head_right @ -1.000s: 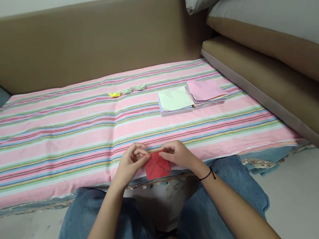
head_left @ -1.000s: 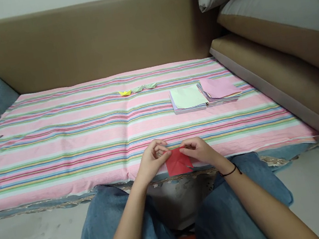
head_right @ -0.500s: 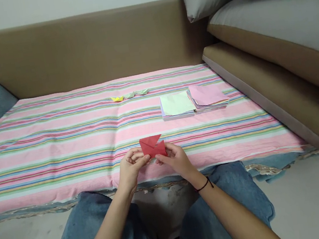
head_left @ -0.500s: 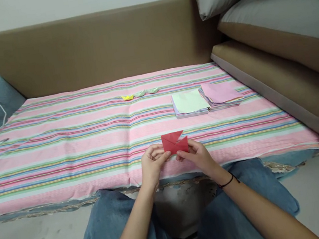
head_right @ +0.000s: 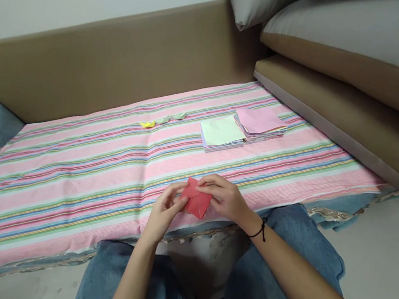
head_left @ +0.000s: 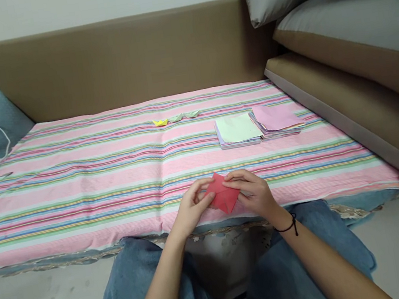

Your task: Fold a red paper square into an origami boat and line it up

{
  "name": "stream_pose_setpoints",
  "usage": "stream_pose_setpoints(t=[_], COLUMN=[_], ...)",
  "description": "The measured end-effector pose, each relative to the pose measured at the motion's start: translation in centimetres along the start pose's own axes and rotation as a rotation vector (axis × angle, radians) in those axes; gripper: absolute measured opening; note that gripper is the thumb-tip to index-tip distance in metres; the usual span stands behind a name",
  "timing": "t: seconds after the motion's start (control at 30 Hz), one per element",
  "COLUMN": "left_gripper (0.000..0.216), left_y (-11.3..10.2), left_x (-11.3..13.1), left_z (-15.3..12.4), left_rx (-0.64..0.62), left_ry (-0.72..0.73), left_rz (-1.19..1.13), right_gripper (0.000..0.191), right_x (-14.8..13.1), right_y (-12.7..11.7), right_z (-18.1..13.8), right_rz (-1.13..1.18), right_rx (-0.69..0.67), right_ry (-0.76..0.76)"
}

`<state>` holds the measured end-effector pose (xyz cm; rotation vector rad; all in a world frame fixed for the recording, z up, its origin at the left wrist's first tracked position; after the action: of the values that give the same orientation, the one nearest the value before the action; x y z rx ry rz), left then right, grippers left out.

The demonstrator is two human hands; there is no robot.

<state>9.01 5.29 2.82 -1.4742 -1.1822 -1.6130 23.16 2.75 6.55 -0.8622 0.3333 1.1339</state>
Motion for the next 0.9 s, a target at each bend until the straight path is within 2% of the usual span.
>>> stream_pose_setpoints(t=[0.07,0.13,0.27,0.37,0.43,0.57,0.63,0.77,0.9], left_gripper=[0.022,0.013,0.014,0.014,0.017,0.034,0.035,0.02,0.014], left_y=[-0.5,-1.1,-1.7,-1.2,-0.7,0.2,0.5,0.4,0.1], left_x=[0.4,0.7,1.3,1.3,1.3,0.7,0.9,2.1,1.8], left_z=[0.1,0.2,0.2,0.1,-0.1,-0.4,-0.6,-0.6,-0.3], left_rx=[0.03,0.073,0.112,0.066,0.013,-0.116,-0.153,-0.098,-0.032], left_ry=[0.08,0.145,0.196,0.184,0.176,0.114,0.128,0.256,0.245], left_rz=[0.114,0.199,0.324,0.387,0.4,0.348,0.353,0.488,0.485], right_gripper=[0.04,0.037,0.033,0.025,0.021,0.016,0.016,0.016,0.016], right_x=[0.0,0.7,2.2,2.1,2.2,3.1,3.5,3.5,3.2], right_y=[0.2,0.0,0.8,1.6,1.9,1.3,1.0,1.0,1.1], right_z=[0.0,0.1,-0.1,-0.2,-0.3,-0.4,-0.5,-0.6,-0.5], right_rz=[0.038,0.115,0.306,0.302,0.286,0.265,0.274,0.284,0.258], right_rx=[-0.015,0.001,-0.08,-0.157,-0.161,-0.057,-0.015,-0.03,-0.041], right_ry=[0.023,0.113,0.312,0.301,0.301,0.352,0.376,0.37,0.355])
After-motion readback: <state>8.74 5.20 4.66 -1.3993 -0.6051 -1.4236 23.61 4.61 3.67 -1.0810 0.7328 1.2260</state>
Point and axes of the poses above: each hand's wrist, its own z-axis towards the middle knuckle, its own y-axis out of the palm, x = y × z, the point moved 9 cm from there along z, towards the middle knuckle, and after that the axes turned 2 degrees about -z, right-handed, at the moved point
